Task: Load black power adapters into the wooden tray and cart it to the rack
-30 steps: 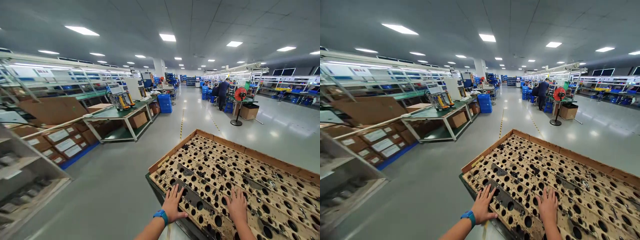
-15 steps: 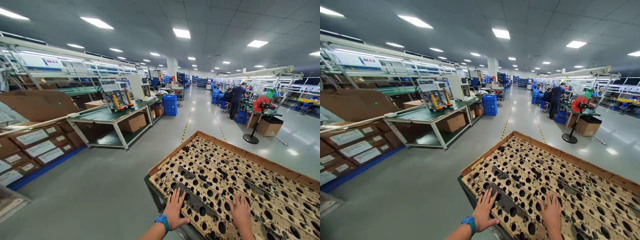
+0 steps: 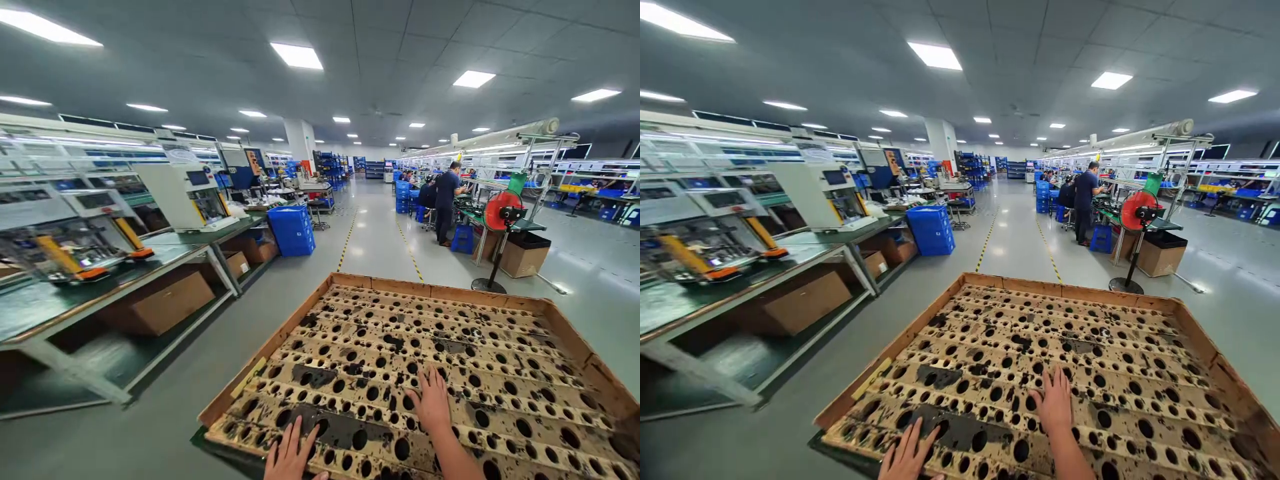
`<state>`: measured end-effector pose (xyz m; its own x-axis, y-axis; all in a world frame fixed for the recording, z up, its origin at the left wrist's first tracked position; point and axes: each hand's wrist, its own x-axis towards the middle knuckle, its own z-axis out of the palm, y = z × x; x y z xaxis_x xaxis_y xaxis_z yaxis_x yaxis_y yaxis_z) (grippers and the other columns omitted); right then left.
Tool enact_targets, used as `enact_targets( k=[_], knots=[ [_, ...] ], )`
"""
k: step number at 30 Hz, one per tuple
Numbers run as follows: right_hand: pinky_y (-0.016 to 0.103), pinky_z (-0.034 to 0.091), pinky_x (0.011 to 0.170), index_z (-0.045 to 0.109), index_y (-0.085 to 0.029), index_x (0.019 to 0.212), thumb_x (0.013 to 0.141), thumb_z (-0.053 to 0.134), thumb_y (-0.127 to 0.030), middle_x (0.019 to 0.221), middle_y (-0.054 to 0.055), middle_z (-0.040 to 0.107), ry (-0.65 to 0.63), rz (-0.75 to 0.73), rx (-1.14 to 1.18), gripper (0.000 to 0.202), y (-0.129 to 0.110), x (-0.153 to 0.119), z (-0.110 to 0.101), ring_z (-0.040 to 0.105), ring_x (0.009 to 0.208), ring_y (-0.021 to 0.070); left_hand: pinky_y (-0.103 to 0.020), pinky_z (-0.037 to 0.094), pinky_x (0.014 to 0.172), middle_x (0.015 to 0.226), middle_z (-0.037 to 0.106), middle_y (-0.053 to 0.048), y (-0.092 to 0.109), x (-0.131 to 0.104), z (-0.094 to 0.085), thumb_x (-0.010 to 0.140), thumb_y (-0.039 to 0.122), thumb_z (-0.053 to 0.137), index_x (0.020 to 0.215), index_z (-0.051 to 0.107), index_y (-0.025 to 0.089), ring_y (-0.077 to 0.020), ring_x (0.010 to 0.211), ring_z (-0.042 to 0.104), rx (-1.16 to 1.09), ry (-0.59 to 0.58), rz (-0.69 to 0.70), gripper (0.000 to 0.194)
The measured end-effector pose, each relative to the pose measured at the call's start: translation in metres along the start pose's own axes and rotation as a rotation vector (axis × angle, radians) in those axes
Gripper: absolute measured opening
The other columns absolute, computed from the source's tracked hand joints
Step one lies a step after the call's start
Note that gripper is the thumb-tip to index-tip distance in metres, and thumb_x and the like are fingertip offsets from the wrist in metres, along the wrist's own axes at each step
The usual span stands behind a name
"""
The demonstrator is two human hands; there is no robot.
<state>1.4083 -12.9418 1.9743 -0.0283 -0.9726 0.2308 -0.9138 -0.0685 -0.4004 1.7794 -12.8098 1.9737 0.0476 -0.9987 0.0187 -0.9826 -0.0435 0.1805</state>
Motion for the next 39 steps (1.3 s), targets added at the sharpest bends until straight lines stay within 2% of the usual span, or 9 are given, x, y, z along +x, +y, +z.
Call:
enact_targets(
  k=[7, 11, 15, 18, 24, 27, 30, 35, 39],
  knots=[
    [0.057, 0.018, 0.125, 0.037, -0.03, 0.156, 0.093, 0.033, -0.075, 0.169, 0.004, 0.017, -0.013, -0.117, -0.043, 0.077, -0.02, 0.223, -0.019, 0.011, 0.154, 0.0385, -0.063, 0.008, 0.123, 0.169, 0.007, -0.008, 0.023, 0.176, -0.039, 0.08, 0.079, 0.047, 0.158, 0.028, 0.03, -0.0406, 0.154, -0.004, 0.003, 0.097, -0.073, 0.094],
    [0.057, 0.012, 0.125, 0.038, -0.03, 0.155, 0.094, 0.039, -0.072, 0.17, 0.004, 0.013, -0.017, -0.135, -0.115, 0.074, -0.046, 0.356, -0.028, 0.007, 0.155, 0.0391, -0.064, 0.01, 0.121, 0.169, 0.006, -0.013, 0.031, 0.29, -0.072, 0.079, 0.077, 0.051, 0.158, 0.03, 0.028, -0.0427, 0.154, -0.002, 0.004, 0.064, -0.103, 0.095],
    [0.061, -0.003, 0.124, 0.032, -0.027, 0.158, 0.096, 0.043, -0.066, 0.17, 0.006, 0.009, -0.011, -0.042, -0.25, 0.074, -0.082, 0.479, -0.032, 0.0, 0.154, 0.0426, -0.062, 0.013, 0.121, 0.169, 0.008, -0.016, 0.045, 0.405, -0.115, 0.078, 0.078, 0.05, 0.158, 0.03, 0.024, -0.0432, 0.154, 0.0, 0.039, 0.037, -0.153, 0.098],
    [0.063, -0.002, 0.123, 0.024, -0.019, 0.16, 0.097, 0.032, -0.069, 0.17, 0.012, 0.004, 0.005, 0.077, -0.223, 0.081, -0.098, 0.557, -0.027, -0.001, 0.154, 0.0441, -0.061, 0.015, 0.12, 0.168, 0.009, -0.018, 0.058, 0.488, -0.141, 0.076, 0.082, 0.047, 0.157, 0.031, 0.023, -0.0444, 0.154, 0.004, 0.052, 0.035, -0.198, 0.101],
    [0.059, 0.002, 0.124, 0.02, -0.021, 0.161, 0.089, 0.015, -0.082, 0.169, 0.012, -0.007, 0.009, -0.123, -0.048, 0.095, -0.103, 0.717, -0.018, -0.007, 0.155, 0.0384, -0.06, 0.014, 0.121, 0.169, 0.011, -0.016, 0.079, 0.648, -0.179, 0.076, 0.083, 0.047, 0.158, 0.031, 0.023, -0.0426, 0.155, 0.004, 0.115, 0.069, -0.287, 0.102],
    [0.061, 0.001, 0.123, 0.015, -0.026, 0.162, 0.086, 0.016, -0.086, 0.168, 0.009, -0.014, -0.056, -0.186, -0.022, 0.096, -0.102, 0.811, -0.032, -0.017, 0.153, 0.0375, -0.059, 0.018, 0.12, 0.169, 0.009, -0.017, 0.097, 0.723, -0.203, 0.078, 0.08, 0.047, 0.159, 0.027, 0.023, -0.0427, 0.155, 0.007, 0.098, -0.016, -0.34, 0.1],
    [0.058, -0.002, 0.124, 0.01, -0.028, 0.162, 0.084, 0.023, -0.088, 0.167, 0.007, -0.019, -0.153, -0.254, -0.031, 0.099, -0.099, 0.898, -0.052, -0.02, 0.152, 0.0356, -0.061, 0.018, 0.119, 0.168, 0.008, -0.019, 0.126, 0.793, -0.228, 0.078, 0.081, 0.046, 0.159, 0.027, 0.021, -0.0449, 0.154, 0.008, 0.083, -0.003, -0.372, 0.102],
    [0.058, -0.001, 0.124, 0.024, -0.019, 0.16, 0.092, 0.021, -0.077, 0.169, 0.014, -0.005, -0.135, -0.222, -0.096, 0.089, -0.101, 0.993, -0.065, -0.009, 0.154, 0.0385, -0.062, 0.016, 0.117, 0.168, 0.008, -0.023, 0.186, 0.9, -0.257, 0.078, 0.081, 0.047, 0.159, 0.027, 0.019, -0.0472, 0.153, 0.007, 0.024, 0.038, -0.412, 0.103],
    [0.058, 0.006, 0.124, 0.022, -0.026, 0.161, 0.093, 0.021, -0.076, 0.17, 0.009, 0.0, -0.071, -0.388, -0.089, 0.084, -0.101, 1.053, -0.06, -0.005, 0.156, 0.0345, -0.063, 0.02, 0.114, 0.166, 0.013, -0.027, 0.23, 0.979, -0.267, 0.08, 0.076, 0.052, 0.159, 0.027, 0.02, -0.0506, 0.152, 0.008, 0.045, 0.099, -0.45, 0.099]
  ],
)
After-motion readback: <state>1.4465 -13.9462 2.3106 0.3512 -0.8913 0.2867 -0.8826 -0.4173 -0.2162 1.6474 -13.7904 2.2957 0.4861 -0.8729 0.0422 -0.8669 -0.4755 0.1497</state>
